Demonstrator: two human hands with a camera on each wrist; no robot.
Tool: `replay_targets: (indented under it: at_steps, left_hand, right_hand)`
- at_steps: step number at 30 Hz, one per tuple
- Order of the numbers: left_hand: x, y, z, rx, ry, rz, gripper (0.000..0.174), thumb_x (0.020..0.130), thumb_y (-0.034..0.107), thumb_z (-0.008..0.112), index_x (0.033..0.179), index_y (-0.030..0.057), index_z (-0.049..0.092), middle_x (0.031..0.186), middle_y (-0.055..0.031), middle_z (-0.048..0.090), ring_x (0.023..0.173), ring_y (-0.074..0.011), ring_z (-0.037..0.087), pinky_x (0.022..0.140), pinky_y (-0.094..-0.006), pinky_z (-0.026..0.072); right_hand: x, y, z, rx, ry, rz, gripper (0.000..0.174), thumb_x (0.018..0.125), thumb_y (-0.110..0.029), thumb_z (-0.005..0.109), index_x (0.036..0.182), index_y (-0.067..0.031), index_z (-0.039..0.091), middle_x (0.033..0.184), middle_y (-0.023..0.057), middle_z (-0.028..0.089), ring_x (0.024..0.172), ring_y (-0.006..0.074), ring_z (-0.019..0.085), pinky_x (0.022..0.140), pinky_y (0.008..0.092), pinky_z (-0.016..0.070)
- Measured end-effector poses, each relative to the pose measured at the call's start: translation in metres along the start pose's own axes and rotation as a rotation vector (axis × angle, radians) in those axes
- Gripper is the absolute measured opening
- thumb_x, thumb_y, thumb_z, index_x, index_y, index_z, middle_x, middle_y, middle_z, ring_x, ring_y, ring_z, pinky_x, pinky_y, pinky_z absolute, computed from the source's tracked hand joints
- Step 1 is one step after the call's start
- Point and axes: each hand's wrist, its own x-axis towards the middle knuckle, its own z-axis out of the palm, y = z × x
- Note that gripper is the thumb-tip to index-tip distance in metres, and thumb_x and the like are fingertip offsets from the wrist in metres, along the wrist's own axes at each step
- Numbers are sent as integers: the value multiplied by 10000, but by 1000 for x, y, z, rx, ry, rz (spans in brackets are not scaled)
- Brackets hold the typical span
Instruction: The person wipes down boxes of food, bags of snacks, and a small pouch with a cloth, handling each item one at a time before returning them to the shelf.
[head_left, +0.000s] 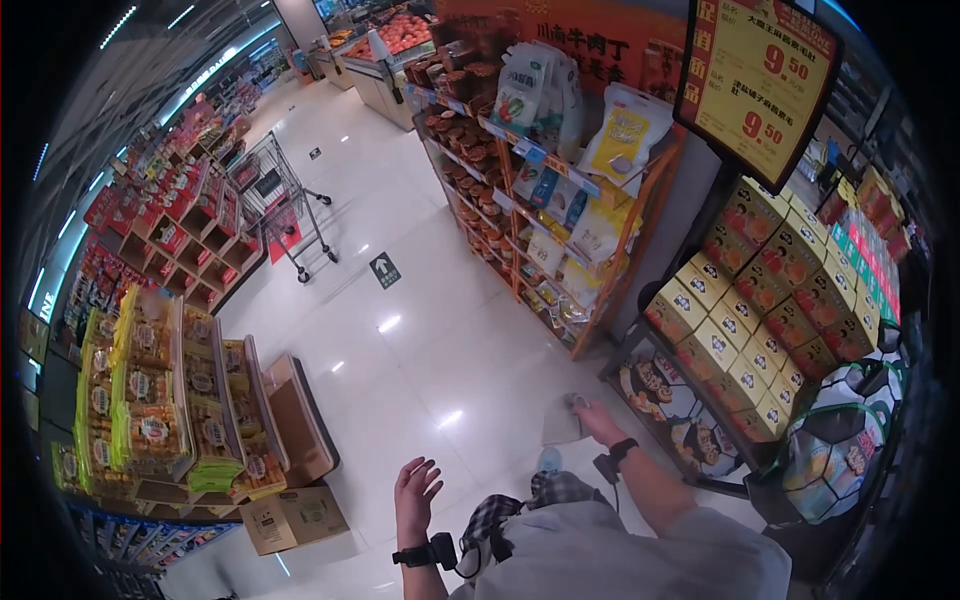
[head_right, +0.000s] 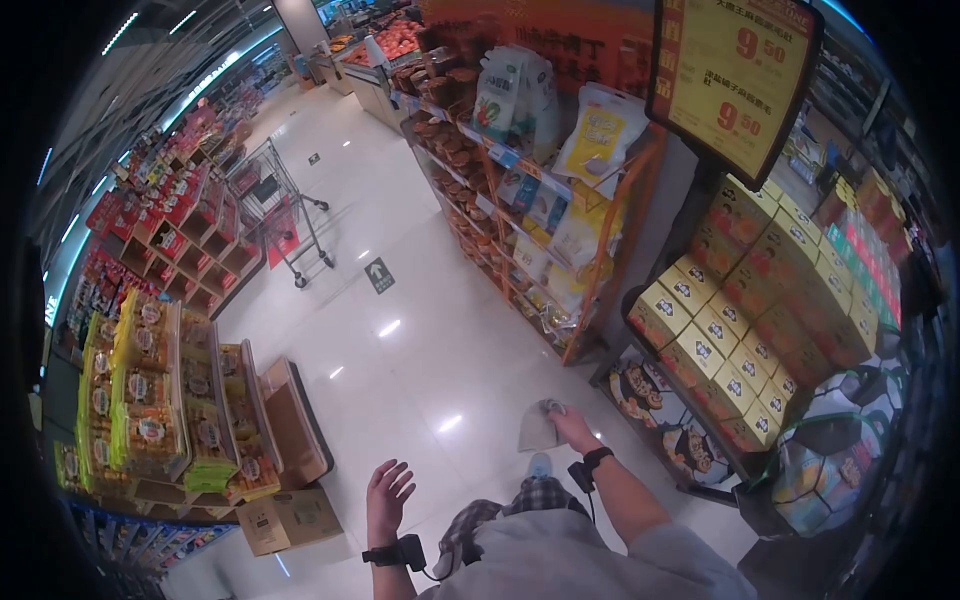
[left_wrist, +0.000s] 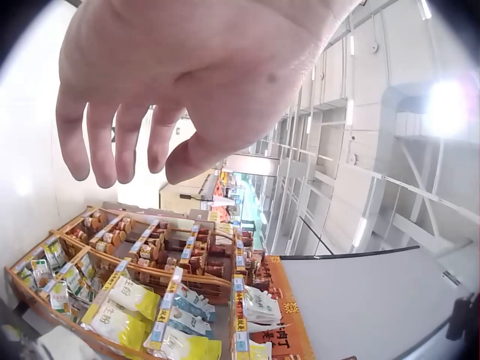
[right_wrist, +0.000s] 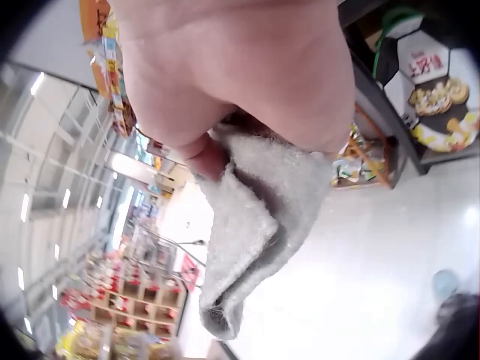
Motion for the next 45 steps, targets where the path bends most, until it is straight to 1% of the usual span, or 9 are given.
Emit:
replay_targets:
  at_steps: [3, 5, 8, 14, 22, 24, 31, 36, 45]
  left_hand:
    - [36, 17, 32, 3, -65, -32, 364, 979, 178, 600, 1306, 30, 543, 1254, -138, 646, 1105, -232, 647, 933, -394, 531]
    - [64, 24, 53, 11, -131, -67, 365, 978, 175, 600, 1307, 29, 542, 1253, -138, 646, 1103, -232, 647, 929, -395, 532]
    - [108, 34, 87, 54, -283, -132, 374, 976, 175, 605, 1311, 23, 538, 1248, -139, 648, 1105, -234, 649, 917, -399, 539]
    - [199, 83, 133, 141, -504, -136, 392, 975, 187, 623, 1310, 4, 533, 1247, -145, 644, 1118, -250, 647, 937, -414, 539]
    - [316, 180, 176, 241, -744, -154, 384, 986, 199, 595, 1321, 23, 527, 1247, -149, 647, 1118, -261, 643, 940, -416, 536]
    - [335, 202, 186, 244, -800, -150, 384, 985, 206, 604, 1315, 24, 531, 1236, -147, 648, 1108, -253, 645, 933, -410, 536]
    - [389, 232, 227, 247, -854, -109, 367, 985, 208, 604, 1297, 26, 542, 1245, -156, 641, 1113, -268, 644, 934, -412, 536]
    - [402, 226, 262, 273, -913, -208, 314, 961, 134, 624, 1261, 48, 592, 1235, -128, 656, 1093, -239, 656, 922, -383, 542]
    - [389, 256, 328, 414, -916, -71, 304, 969, 102, 606, 1262, 25, 580, 1221, -143, 651, 1099, -255, 656, 905, -365, 554]
  right_hand:
    - [26, -31, 8, 479, -64, 148, 290, 886, -132, 619, 1128, 21, 659, 1058, 93, 700, 1005, 212, 676, 848, 338, 525]
    - [9, -68, 8, 863, -268, 168, 337, 907, -119, 645, 1211, 22, 609, 1162, 94, 664, 1069, 222, 663, 930, 354, 531]
    - [-5, -111, 11, 1003, -275, 115, 343, 931, -131, 657, 1239, 3, 587, 1184, 104, 669, 1115, 241, 668, 998, 397, 536]
    - [27, -136, 23, 1032, 39, 62, 348, 922, -79, 681, 1253, -6, 601, 1191, 66, 654, 1085, 198, 644, 973, 361, 514]
    - [39, -295, 36, 1030, 445, -330, 346, 924, -90, 689, 1252, -10, 615, 1163, 34, 663, 1098, 150, 616, 968, 305, 468]
    - [37, -336, 41, 901, 621, -464, 322, 929, -87, 685, 1236, -5, 632, 1161, 31, 668, 1093, 135, 610, 958, 297, 468]
    - [62, -413, 31, 341, 751, -493, 233, 946, -62, 655, 1172, -8, 666, 1227, 58, 663, 1108, 148, 609, 965, 303, 467]
    - [103, -465, 10, -172, 1016, -889, 358, 818, 8, 668, 1175, 20, 658, 1381, 113, 585, 1201, 263, 589, 1021, 337, 452]
    - [130, -498, -33, -187, 985, -861, 470, 710, 76, 562, 1169, 29, 648, 1426, 152, 534, 1236, 347, 558, 1062, 397, 441]
